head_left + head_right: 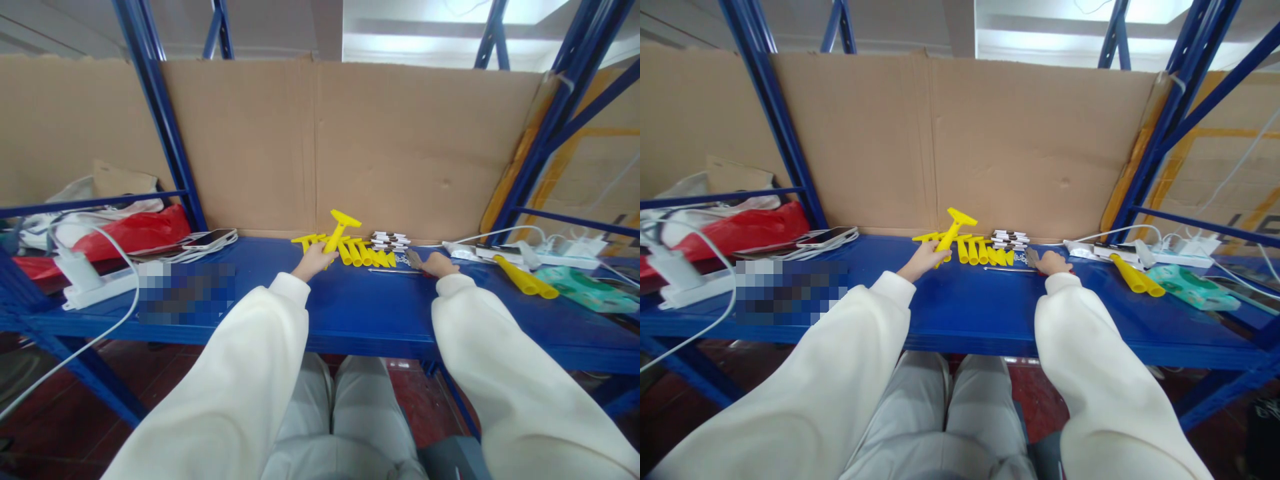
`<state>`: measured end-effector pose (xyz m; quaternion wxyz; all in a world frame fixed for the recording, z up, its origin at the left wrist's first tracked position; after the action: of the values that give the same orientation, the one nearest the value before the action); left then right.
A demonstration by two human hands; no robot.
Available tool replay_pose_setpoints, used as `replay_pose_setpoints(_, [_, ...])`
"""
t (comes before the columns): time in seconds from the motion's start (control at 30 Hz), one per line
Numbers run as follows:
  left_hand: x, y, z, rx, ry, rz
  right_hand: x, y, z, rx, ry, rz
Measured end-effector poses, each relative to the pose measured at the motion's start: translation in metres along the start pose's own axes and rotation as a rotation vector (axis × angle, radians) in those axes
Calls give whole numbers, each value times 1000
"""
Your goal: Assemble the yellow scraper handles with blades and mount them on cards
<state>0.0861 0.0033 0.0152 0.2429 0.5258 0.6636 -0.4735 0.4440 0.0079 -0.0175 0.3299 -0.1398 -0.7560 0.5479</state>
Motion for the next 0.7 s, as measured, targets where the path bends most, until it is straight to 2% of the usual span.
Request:
replay_pose_setpoints(0.1, [0,3,2,53,50,-145,1,1,0,-35,-37,-31])
replay_pose_setpoints(0.2, [1,6,4,91,91,-197,3,0,1,-50,-70,-43])
replay_pose_setpoints(0.43, [6,8,4,175,80,-215,11,-9,16,32,-4,0])
replay_pose_setpoints(0.6, [3,6,6,325,85,-406,17,-18,26,40,37,26])
replay_pose_setpoints(0.7, [0,6,7,375,97,-471,19,-24,32,-2,75,-16])
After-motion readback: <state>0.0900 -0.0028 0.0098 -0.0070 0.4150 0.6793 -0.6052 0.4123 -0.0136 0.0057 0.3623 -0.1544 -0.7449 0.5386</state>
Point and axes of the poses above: each hand's wrist, its own z-axis away from the middle knuckle, its own y-axis out of the palm, x = y × z, the point moved 2 cm from there along -z, towards the middle knuckle, and after that the axes turned 11 degrees about y, right-handed, at the moved point
